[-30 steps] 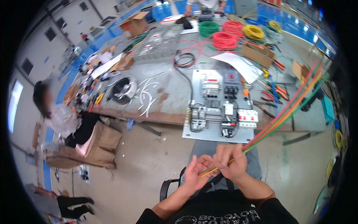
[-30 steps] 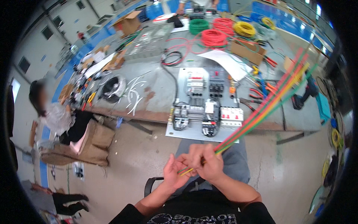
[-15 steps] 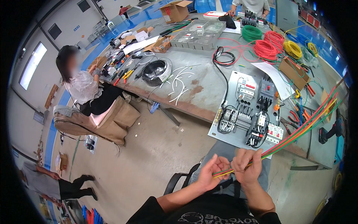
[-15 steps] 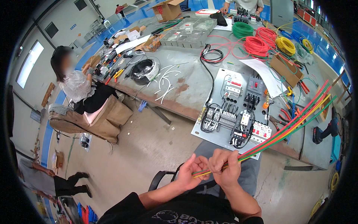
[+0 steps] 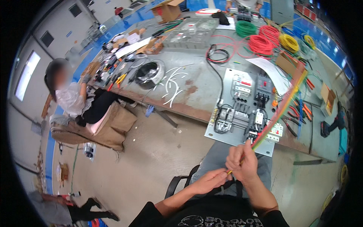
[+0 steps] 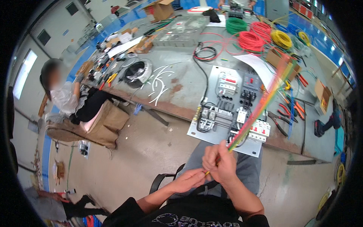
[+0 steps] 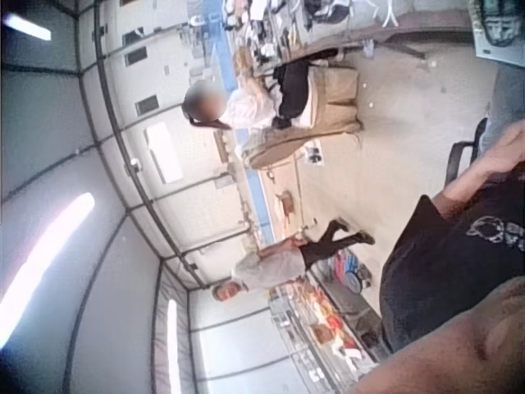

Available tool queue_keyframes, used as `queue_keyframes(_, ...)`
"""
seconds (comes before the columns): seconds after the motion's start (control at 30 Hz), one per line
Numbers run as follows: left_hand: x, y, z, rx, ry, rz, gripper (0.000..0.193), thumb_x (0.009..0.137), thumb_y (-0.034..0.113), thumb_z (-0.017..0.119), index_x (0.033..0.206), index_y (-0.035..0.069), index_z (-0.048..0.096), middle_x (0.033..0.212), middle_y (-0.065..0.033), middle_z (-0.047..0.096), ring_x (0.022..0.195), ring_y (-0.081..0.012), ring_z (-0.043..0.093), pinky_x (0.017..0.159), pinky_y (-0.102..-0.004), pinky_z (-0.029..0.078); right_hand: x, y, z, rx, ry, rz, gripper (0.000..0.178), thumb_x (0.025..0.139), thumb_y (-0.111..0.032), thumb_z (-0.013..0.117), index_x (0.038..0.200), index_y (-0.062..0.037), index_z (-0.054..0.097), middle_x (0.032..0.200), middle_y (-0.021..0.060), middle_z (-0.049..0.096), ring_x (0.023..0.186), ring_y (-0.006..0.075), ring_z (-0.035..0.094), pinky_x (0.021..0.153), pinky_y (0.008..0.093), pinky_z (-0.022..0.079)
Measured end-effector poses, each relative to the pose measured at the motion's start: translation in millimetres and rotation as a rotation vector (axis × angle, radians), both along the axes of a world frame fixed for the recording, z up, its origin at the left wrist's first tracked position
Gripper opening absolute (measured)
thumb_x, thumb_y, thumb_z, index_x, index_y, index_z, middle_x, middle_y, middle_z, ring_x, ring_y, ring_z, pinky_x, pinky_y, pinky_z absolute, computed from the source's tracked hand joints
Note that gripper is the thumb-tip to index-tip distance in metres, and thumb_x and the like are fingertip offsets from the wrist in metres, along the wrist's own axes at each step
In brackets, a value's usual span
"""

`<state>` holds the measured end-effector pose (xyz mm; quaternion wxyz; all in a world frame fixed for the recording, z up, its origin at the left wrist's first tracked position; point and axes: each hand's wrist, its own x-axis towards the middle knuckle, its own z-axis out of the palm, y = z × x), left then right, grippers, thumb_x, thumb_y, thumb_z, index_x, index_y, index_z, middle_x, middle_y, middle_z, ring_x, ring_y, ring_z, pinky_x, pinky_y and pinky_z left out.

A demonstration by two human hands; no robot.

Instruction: The person measures and cuts multiple colored wires, then strips their ends using wire cutters. The person holds the prepared wires together and appears to prepare them for connection to an electrical panel on the workbench.

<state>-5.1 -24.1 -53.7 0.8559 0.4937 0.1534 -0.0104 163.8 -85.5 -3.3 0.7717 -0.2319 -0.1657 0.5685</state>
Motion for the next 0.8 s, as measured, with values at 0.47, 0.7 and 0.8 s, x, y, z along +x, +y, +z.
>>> queue_keyframes(0.47,-1,-1,0,0.033,-0.037,0.322,0.039,0.11,0.039,0.043,0.085,0.008,0.044,0.066,0.0022,0.034,0.052,-0.009,0.03,0.048,-0.0267,0.024,-4,4,-18,-0.217,-0.519,0.094,0.039,0.105,-0.019,0.056,0.139,-0.0017,0.054,0.11,0.0075,0.069,0.103,0.0161,0.066,0.09,0.0313,0.053)
queue_keyframes(0.7,3,-15,-13,0.118,-0.04,0.416,0.04,0.11,0.04,0.042,0.085,0.009,0.043,0.061,0.0017,0.034,0.048,-0.0093,0.032,0.045,-0.0279,0.026,-15,-2,-21,-0.236,-0.458,0.072,0.038,0.108,-0.026,0.051,0.139,-0.0042,0.052,0.093,0.0039,0.063,0.086,0.0106,0.061,0.08,0.0276,0.052)
queue_keyframes(0.8,3,-26,-29,0.311,0.025,0.429,0.033,0.11,0.034,0.041,0.101,0.006,0.053,0.063,0.0003,0.043,0.05,-0.0098,0.041,0.046,-0.0265,0.032,-19,-11,-14,-0.235,-0.447,0.033,0.033,0.108,-0.03,0.049,0.129,-0.0045,0.055,0.082,0.0026,0.058,0.079,0.0096,0.059,0.071,0.0283,0.051)
